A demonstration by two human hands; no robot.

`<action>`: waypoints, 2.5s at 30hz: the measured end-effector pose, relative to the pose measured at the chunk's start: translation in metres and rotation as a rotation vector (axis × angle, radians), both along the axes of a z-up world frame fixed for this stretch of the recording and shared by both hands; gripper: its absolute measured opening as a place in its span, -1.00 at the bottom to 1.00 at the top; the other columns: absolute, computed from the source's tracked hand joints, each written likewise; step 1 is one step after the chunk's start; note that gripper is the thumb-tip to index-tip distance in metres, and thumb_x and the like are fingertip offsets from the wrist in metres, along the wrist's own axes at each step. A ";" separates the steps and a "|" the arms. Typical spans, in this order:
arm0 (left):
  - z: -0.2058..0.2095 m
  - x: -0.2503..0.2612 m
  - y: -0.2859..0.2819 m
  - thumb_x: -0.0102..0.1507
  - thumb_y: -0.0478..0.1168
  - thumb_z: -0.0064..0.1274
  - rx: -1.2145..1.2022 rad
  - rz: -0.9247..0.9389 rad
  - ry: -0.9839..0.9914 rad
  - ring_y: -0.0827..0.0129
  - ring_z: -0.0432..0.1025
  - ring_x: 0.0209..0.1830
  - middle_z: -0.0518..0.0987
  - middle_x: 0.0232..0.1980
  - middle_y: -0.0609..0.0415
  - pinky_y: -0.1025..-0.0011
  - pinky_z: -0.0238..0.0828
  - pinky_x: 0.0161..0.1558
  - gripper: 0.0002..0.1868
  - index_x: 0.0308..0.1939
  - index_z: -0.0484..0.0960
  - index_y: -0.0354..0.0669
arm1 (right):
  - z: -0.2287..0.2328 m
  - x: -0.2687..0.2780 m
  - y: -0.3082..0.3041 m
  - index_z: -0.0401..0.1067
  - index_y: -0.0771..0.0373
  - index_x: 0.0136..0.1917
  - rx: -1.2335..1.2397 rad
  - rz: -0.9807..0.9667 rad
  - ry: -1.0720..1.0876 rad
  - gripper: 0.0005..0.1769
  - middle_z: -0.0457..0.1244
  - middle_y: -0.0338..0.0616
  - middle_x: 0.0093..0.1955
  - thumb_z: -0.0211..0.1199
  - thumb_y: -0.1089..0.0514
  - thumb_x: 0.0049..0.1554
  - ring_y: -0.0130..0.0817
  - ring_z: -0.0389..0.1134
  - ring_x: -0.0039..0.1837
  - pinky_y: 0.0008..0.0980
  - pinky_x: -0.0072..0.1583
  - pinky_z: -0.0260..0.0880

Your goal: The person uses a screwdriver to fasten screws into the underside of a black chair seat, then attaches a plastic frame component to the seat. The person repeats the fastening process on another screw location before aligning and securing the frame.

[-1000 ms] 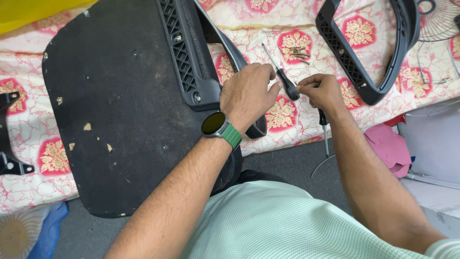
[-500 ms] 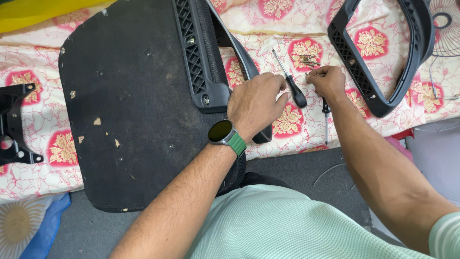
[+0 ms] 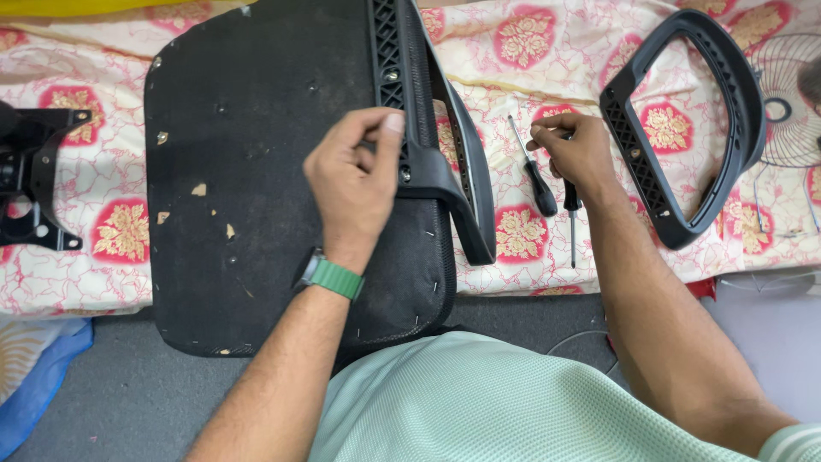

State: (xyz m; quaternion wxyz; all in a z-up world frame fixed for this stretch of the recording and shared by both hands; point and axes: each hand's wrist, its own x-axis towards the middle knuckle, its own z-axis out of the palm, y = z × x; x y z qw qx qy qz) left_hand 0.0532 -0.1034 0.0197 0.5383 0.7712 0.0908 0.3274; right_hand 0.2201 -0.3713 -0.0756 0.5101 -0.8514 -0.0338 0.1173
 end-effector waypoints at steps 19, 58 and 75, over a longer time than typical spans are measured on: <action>-0.147 -0.075 0.294 0.21 0.08 0.35 0.218 0.487 0.771 -0.34 0.32 0.14 0.40 0.10 -0.53 -0.08 0.25 0.15 -0.23 0.14 0.47 -0.59 | 0.136 -0.074 0.152 0.59 0.23 0.16 -0.293 0.099 -0.176 -0.63 0.43 0.03 -0.16 0.37 -0.02 0.18 -0.48 0.29 -0.37 -0.46 -0.30 0.29; -0.023 -0.068 0.283 0.17 0.07 0.16 -1.044 -0.327 0.531 0.24 0.57 0.12 0.63 0.18 -0.10 0.37 0.52 0.14 -0.31 0.27 0.52 -0.30 | 0.132 -0.094 0.114 0.62 0.18 0.10 -0.543 -0.350 -0.145 -0.61 0.38 -0.24 -0.26 0.49 -0.08 0.11 -0.43 0.37 -0.30 -0.46 -0.23 0.37; -0.007 -0.051 0.279 0.16 0.16 0.16 -0.911 -0.416 0.422 0.21 0.52 0.22 0.60 0.25 -0.11 0.32 0.44 0.23 -0.22 0.28 0.51 -0.34 | 0.205 -0.117 0.223 0.39 0.46 -0.03 0.406 0.140 -0.557 -0.85 0.26 -0.24 -0.19 0.32 0.43 0.39 -0.48 0.20 -0.19 -0.47 -0.10 0.14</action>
